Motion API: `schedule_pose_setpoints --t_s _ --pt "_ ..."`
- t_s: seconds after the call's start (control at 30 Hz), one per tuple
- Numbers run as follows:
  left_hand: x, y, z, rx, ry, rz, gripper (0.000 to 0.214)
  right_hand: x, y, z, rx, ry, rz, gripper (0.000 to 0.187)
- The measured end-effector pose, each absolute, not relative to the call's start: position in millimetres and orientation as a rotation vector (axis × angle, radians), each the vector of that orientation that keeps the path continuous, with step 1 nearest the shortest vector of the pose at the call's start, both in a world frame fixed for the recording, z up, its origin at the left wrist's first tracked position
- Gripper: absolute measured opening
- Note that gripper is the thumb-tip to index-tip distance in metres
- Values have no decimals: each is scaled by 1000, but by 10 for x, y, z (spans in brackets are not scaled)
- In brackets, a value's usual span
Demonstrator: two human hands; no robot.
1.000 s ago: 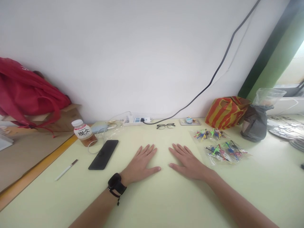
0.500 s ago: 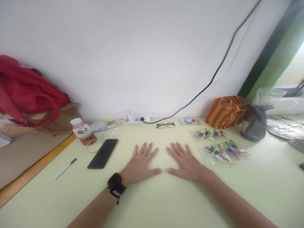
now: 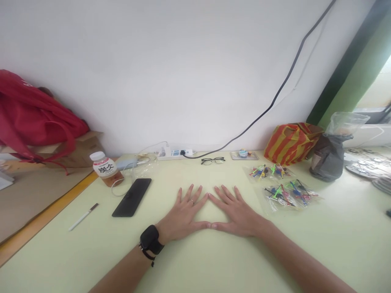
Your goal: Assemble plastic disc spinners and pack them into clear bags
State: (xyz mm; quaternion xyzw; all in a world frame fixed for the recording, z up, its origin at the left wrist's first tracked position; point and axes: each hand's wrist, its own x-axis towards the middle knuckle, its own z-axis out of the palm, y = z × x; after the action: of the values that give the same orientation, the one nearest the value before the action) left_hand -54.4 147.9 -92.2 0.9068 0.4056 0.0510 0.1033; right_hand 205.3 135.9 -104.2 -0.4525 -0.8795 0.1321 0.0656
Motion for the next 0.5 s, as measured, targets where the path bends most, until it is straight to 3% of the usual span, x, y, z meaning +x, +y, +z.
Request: schedule_pose_setpoints --t_s 0.5 --pt "-499 1429 -850 2720 1135 176 86 2050 1307 -1036 -1292 -2687 341 86"
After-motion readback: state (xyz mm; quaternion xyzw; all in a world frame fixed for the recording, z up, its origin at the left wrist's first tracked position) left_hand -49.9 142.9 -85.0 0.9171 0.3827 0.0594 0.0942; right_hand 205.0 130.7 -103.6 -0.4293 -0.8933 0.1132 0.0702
